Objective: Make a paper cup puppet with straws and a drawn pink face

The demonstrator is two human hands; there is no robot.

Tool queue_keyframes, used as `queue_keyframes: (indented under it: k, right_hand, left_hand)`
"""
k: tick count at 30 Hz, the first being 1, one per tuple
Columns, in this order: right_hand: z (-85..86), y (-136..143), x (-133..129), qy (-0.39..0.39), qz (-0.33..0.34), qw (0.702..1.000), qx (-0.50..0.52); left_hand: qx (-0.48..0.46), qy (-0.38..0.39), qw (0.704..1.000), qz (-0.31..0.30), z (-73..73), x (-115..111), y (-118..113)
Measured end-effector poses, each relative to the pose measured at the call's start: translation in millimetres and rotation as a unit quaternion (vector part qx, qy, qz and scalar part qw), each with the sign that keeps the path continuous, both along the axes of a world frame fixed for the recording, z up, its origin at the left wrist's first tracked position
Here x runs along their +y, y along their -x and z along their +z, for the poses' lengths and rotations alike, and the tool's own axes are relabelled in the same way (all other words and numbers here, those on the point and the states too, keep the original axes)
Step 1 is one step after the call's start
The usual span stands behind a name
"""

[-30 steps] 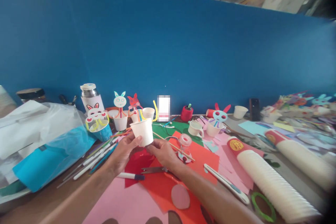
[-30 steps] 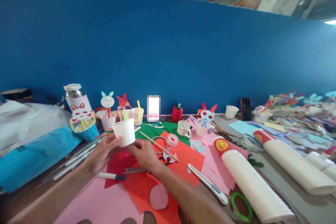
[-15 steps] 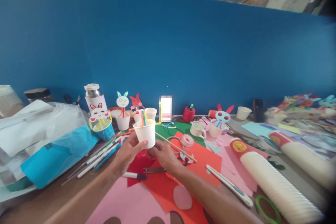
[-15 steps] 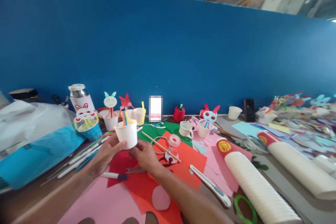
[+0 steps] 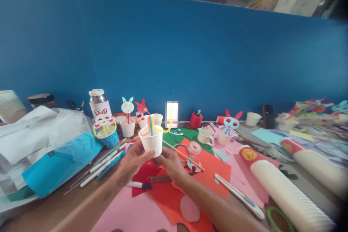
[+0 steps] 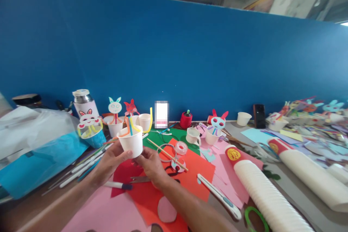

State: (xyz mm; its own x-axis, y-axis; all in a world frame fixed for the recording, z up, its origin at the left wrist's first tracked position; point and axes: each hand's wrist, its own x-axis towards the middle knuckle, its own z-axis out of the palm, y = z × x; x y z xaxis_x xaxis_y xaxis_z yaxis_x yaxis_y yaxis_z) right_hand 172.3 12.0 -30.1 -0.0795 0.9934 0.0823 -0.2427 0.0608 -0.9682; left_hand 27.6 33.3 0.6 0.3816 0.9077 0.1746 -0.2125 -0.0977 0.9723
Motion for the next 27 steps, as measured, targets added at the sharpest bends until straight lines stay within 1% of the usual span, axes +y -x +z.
queue_keyframes:
  k: [4,11,18,22,27]
  right_hand:
    - [3.8,0.9,-1.8,-0.003,-0.01,1.0,0.001]
    - [4.1,1.8,-2.3,-0.004,-0.021,1.0,0.011]
    - [3.2,2.3,-2.9,-0.007,-0.018,1.0,0.009]
    - [2.9,3.0,-2.8,-0.005,-0.02,1.0,0.016]
    - [1.1,2.8,-2.3,0.005,-0.019,0.999,0.026]
  left_hand:
    - [0.001,-0.018,1.0,-0.021,-1.5,-0.1,-0.1]
    - [0.0,-0.019,1.0,-0.02,-5.2,-0.2,1.0]
    - [0.01,-0.01,1.0,-0.015,-0.4,-1.3,-0.6]
    - [0.009,-0.003,1.0,-0.023,2.4,-2.8,-2.3]
    - [-0.001,0.0,1.0,-0.016,0.7,-1.4,-4.2]
